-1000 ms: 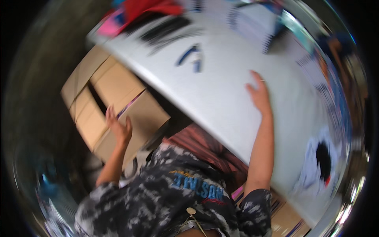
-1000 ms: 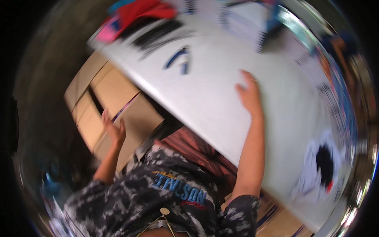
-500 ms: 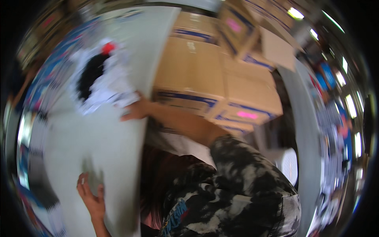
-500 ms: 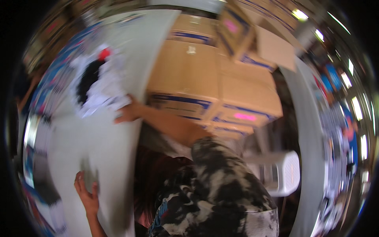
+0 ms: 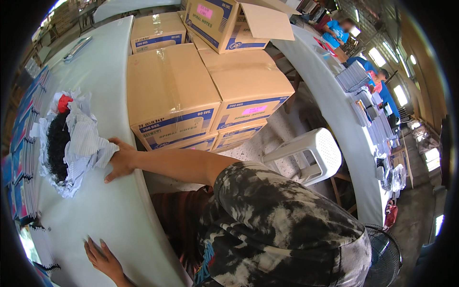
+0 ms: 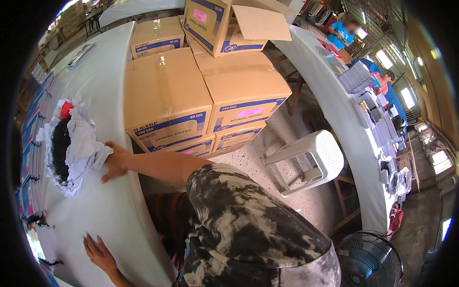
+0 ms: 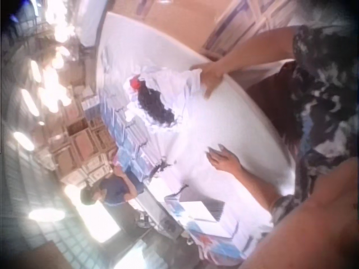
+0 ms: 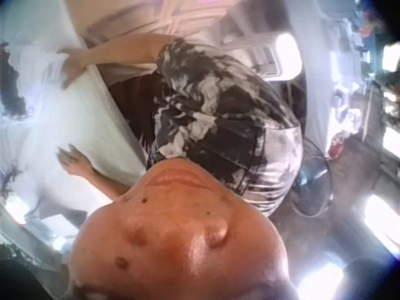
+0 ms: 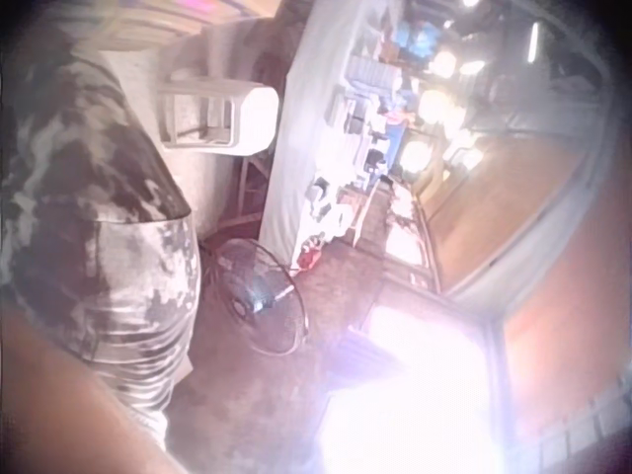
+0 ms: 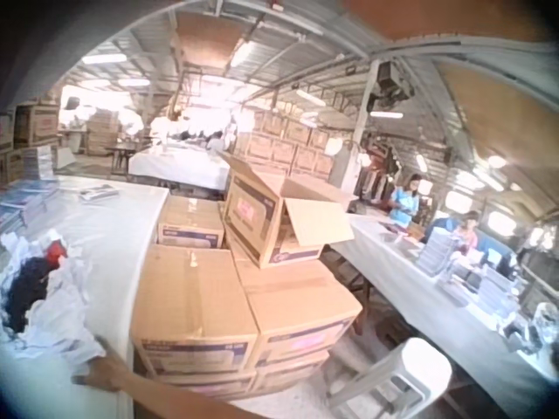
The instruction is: The person assembles spiral-bound notebooks by inserting metal coils into pre-punched holes. They retrieve notebooks from a cardboard box, align the coils, and use pliers to secure the ends. Completed notebooks are stacked on the table.
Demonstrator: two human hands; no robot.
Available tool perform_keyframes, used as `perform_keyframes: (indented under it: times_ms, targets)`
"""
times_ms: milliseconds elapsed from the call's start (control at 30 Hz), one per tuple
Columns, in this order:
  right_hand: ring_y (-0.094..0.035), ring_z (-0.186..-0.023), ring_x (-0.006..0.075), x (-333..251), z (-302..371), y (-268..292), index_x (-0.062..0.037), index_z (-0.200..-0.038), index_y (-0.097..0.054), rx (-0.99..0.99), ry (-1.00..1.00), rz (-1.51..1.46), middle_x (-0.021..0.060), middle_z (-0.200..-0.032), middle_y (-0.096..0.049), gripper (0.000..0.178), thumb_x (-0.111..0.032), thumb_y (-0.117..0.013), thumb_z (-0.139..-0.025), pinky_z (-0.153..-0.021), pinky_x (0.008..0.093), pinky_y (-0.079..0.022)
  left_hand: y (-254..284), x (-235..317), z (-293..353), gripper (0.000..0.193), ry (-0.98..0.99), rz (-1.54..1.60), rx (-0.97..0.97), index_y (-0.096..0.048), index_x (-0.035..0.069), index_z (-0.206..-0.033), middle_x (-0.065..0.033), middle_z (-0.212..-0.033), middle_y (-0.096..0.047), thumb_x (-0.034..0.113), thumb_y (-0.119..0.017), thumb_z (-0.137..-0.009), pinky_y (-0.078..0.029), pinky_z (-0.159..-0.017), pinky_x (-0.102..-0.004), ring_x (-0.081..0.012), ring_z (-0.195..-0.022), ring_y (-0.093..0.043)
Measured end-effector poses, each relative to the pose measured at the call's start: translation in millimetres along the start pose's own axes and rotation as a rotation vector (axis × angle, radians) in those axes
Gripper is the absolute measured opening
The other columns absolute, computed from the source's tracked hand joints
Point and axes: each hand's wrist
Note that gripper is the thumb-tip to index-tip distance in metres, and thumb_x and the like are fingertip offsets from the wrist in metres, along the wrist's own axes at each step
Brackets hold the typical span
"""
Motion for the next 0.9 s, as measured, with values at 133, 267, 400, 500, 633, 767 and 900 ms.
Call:
perform_keyframes:
  times_ms: [133,267,400,500,633,767,900]
  targets:
    - [-0.024,-0.132,0.0211,0.9,0.7,-0.9,-0.0122,-0.134,-0.036,0.047,-0.005,-0.052,0.0115,-0.14,-0.034,0.079,-0.06,-0.051,-0.074,-0.109,0.0374,-0.005,-2.9,-7.0,0.9,0.041,-0.061,0.033,0.031,-0.047,0.007,-0.125,-0.0154,-0.131,-0.042,0.028,-0.049,-0.09,-0.032,-0.098,-0.0432,-0.0319,-0.121,-0.04]
    - [-0.025,-0.131,0.0218,2.0,-0.6,-5.7,-0.0111,-0.132,-0.038,0.096,0.015,-0.045,0.0124,-0.138,-0.035,0.074,-0.058,-0.051,-0.075,-0.109,0.0361,-0.007,-6.1,-11.1,2.1,0.04,-0.082,0.029,0.046,-0.048,0.005,-0.124,-0.0169,-0.131,-0.042,0.028,-0.049,-0.09,-0.033,-0.097,-0.0435,-0.0332,-0.12,-0.04]
    - [-0.03,-0.128,0.0228,11.4,-7.7,-18.0,-0.012,-0.127,-0.045,0.154,0.015,-0.044,0.0131,-0.134,-0.04,0.065,-0.052,-0.052,-0.077,-0.109,0.0346,-0.011,-8.7,-15.0,1.5,0.041,-0.102,0.08,0.058,-0.048,0.003,-0.123,-0.0189,-0.13,-0.042,0.027,-0.048,-0.09,-0.033,-0.097,-0.0435,-0.0347,-0.12,-0.04]
    - [-0.036,-0.124,0.024,13.5,-7.6,-17.9,-0.0121,-0.122,-0.049,0.195,0.02,-0.06,0.0136,-0.129,-0.045,0.057,-0.046,-0.054,-0.076,-0.108,0.0347,-0.015,-6.1,-9.7,3.5,0.042,-0.077,0.114,0.044,-0.047,0.002,-0.124,-0.0197,-0.13,-0.041,0.027,-0.048,-0.091,-0.033,-0.098,-0.0434,-0.0351,-0.12,-0.04]
    - [-0.048,-0.111,0.0249,17.4,-10.1,-26.5,-0.0128,-0.11,-0.057,0.384,0.095,-0.106,0.0124,-0.116,-0.054,0.043,-0.038,-0.056,-0.075,-0.105,0.0367,-0.023,-3.2,-7.0,3.7,0.043,-0.064,0.11,0.036,-0.046,0.002,-0.124,-0.0202,-0.131,-0.041,0.027,-0.048,-0.09,-0.032,-0.098,-0.0432,-0.0354,-0.12,-0.039]
    - [-0.058,-0.089,0.0291,15.7,-8.8,-29.7,-0.0127,-0.092,-0.064,0.543,0.143,-0.226,0.0118,-0.092,-0.063,0.022,-0.024,-0.057,-0.074,-0.093,0.0405,-0.036,6.1,1.3,18.5,0.043,0.01,0.03,0.047,-0.045,0.001,-0.125,-0.0205,-0.131,-0.041,0.027,-0.048,-0.09,-0.031,-0.1,-0.0429,-0.0356,-0.121,-0.038]
    - [-0.059,-0.082,0.0298,26.5,-5.3,-27.3,-0.0094,-0.082,-0.067,0.66,0.188,-0.332,0.0119,-0.081,-0.065,0.013,-0.015,-0.063,-0.072,-0.088,0.0396,-0.04,33.0,38.4,62.1,0.049,0.161,-0.106,-0.051,-0.041,0.003,-0.13,-0.0164,-0.136,-0.036,0.032,-0.046,-0.09,-0.022,-0.104,-0.0437,-0.0331,-0.127,-0.03]
Point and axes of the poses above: each hand's wrist, its own z-axis away from the middle knuckle, its own y-axis out of the back of the hand, x = y × z
